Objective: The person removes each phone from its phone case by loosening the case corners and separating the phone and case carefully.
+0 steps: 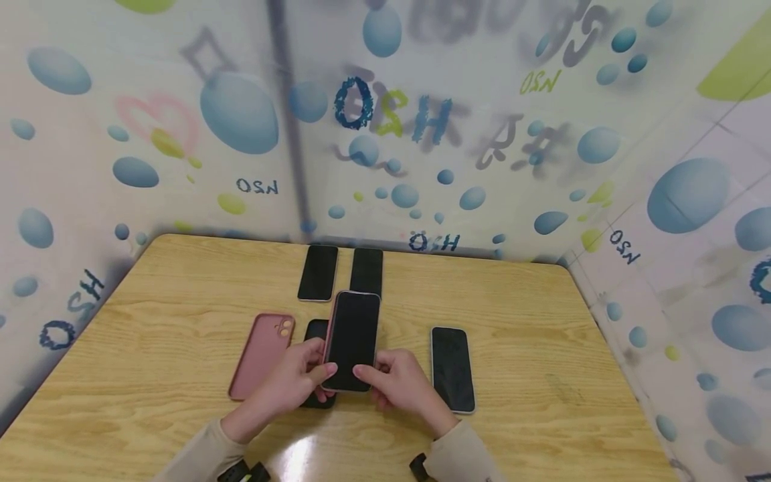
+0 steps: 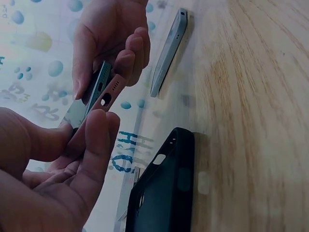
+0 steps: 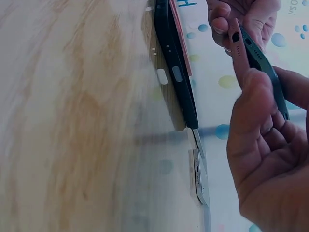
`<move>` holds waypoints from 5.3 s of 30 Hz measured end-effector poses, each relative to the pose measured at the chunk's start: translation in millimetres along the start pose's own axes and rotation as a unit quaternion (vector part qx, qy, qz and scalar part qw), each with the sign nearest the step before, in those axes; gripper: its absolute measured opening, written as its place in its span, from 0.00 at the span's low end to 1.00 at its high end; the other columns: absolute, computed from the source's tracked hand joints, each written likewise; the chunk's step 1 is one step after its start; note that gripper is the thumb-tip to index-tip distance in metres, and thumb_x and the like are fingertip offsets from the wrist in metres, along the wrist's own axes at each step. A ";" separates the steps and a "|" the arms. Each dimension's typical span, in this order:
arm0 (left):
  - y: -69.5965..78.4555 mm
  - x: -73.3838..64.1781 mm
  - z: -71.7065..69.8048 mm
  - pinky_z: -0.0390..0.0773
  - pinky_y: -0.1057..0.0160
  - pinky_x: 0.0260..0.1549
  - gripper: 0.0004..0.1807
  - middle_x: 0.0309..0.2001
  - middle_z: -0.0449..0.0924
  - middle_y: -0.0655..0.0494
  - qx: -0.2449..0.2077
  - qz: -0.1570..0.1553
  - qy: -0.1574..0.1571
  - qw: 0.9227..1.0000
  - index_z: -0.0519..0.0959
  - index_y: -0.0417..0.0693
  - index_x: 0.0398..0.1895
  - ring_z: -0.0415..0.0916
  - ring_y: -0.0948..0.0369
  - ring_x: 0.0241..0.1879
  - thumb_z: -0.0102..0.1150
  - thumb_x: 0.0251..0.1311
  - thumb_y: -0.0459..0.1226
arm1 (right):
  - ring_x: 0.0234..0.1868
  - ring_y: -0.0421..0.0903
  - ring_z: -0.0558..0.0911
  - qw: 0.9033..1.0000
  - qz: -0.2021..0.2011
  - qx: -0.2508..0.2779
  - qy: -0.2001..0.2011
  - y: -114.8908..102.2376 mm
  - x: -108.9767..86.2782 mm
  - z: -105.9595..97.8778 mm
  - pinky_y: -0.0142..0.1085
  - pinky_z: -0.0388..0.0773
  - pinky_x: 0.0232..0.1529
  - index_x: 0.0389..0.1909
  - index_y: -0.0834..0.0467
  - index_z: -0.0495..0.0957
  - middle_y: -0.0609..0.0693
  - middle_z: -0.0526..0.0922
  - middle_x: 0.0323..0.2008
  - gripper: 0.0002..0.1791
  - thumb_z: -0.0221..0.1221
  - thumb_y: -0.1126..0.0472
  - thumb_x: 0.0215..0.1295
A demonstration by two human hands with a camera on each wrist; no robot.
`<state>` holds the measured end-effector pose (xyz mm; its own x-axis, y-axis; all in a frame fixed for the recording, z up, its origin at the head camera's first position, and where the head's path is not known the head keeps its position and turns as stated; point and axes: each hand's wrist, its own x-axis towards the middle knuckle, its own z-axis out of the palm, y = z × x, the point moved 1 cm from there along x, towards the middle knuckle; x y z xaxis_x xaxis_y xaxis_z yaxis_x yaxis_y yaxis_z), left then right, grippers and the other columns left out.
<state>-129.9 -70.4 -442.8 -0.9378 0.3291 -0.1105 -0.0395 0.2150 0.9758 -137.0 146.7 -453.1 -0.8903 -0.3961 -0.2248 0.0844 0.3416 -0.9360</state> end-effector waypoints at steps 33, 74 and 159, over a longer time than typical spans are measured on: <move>-3.8 4.4 -1.5 0.86 0.55 0.26 0.05 0.29 0.82 0.50 0.002 -0.016 -0.025 1.000 0.73 0.33 0.46 0.83 0.56 0.23 0.55 0.74 0.28 | 0.20 0.44 0.85 0.999 -0.051 0.001 0.008 9.2 -11.6 -28.3 0.42 0.86 0.28 0.37 0.71 0.75 0.67 0.84 0.27 0.18 0.51 0.59 0.82; -5.2 0.9 4.7 0.86 0.56 0.24 0.04 0.29 0.82 0.50 0.007 -0.009 -0.021 1.000 0.74 0.31 0.45 0.83 0.58 0.23 0.55 0.73 0.27 | 0.17 0.43 0.77 0.988 0.042 0.011 0.149 18.6 -4.1 -61.3 0.35 0.79 0.20 0.33 0.67 0.73 0.61 0.82 0.24 0.17 0.47 0.61 0.83; -3.1 -0.3 19.2 0.84 0.53 0.21 0.06 0.26 0.83 0.51 0.019 0.002 -0.035 0.999 0.75 0.33 0.43 0.83 0.58 0.20 0.60 0.71 0.29 | 0.18 0.40 0.76 0.972 0.133 -0.098 0.165 27.4 81.5 -110.9 0.31 0.79 0.23 0.44 0.71 0.76 0.52 0.80 0.21 0.21 0.46 0.56 0.84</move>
<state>-122.8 -53.5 -449.3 -0.9119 0.3925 -0.1200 -0.0205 0.2485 0.9684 -256.9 218.3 -467.0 -0.9467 0.0120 -0.3220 0.2726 0.5628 -0.7804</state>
